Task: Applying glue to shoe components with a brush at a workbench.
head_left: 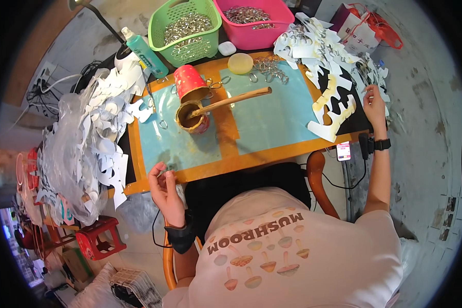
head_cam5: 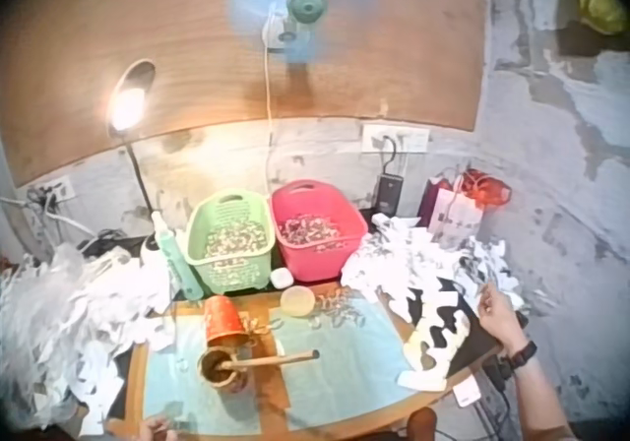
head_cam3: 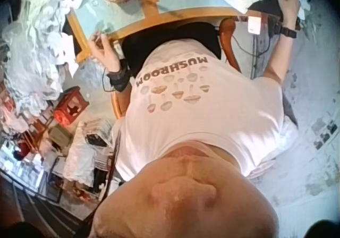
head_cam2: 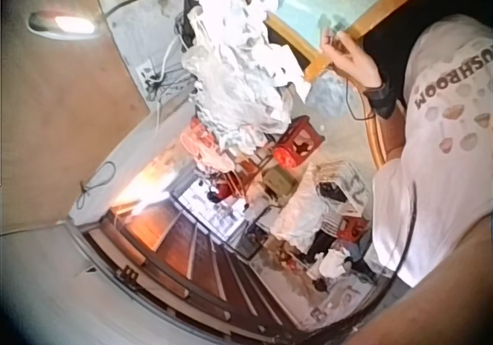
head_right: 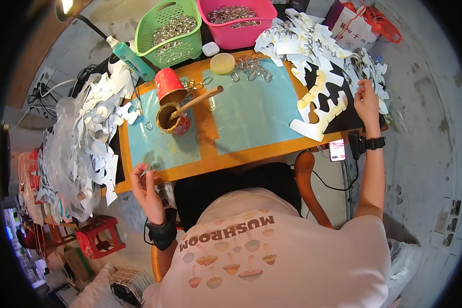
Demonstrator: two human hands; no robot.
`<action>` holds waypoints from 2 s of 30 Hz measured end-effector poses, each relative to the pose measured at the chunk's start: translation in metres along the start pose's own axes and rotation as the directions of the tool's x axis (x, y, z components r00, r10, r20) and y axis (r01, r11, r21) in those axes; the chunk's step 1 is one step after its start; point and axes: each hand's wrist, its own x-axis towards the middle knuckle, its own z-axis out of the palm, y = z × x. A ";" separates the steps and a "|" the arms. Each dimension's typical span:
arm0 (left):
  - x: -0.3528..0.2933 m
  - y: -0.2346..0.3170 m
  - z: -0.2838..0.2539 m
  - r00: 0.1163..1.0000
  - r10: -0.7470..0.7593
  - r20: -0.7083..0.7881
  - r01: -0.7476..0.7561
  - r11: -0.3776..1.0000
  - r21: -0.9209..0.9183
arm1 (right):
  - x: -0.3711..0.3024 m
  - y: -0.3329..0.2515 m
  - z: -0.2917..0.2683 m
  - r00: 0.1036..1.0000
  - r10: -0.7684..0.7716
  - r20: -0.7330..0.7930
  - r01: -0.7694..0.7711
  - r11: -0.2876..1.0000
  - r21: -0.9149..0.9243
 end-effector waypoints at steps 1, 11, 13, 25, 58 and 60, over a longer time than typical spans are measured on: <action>0.000 0.002 -0.001 1.000 0.002 -0.004 -0.002 1.000 -0.001 | 0.002 -0.005 0.000 1.000 -0.012 -0.025 0.012 1.000 -0.020; 0.032 0.014 -0.078 0.997 0.065 -0.050 -0.042 0.928 0.371 | -0.060 -0.220 -0.008 0.876 -0.253 0.410 -0.024 0.826 0.563; 0.043 0.015 -0.104 0.987 0.157 -0.023 -0.102 0.736 0.670 | -0.075 -0.269 0.010 0.855 -0.341 0.390 0.006 0.759 0.651; 0.111 -0.020 -0.153 0.907 0.389 -0.163 -0.111 0.593 0.797 | -0.051 -0.391 0.064 0.805 -0.590 0.065 0.399 0.619 0.676; 0.035 -0.009 0.021 0.973 -0.223 0.067 0.232 0.906 -0.355 | -0.059 -0.351 0.071 0.835 -0.524 0.166 0.160 0.521 0.839; 0.036 -0.004 0.012 0.993 -0.082 -0.090 0.056 0.962 -0.266 | -0.059 -0.349 0.071 0.836 -0.524 0.164 0.160 0.519 0.840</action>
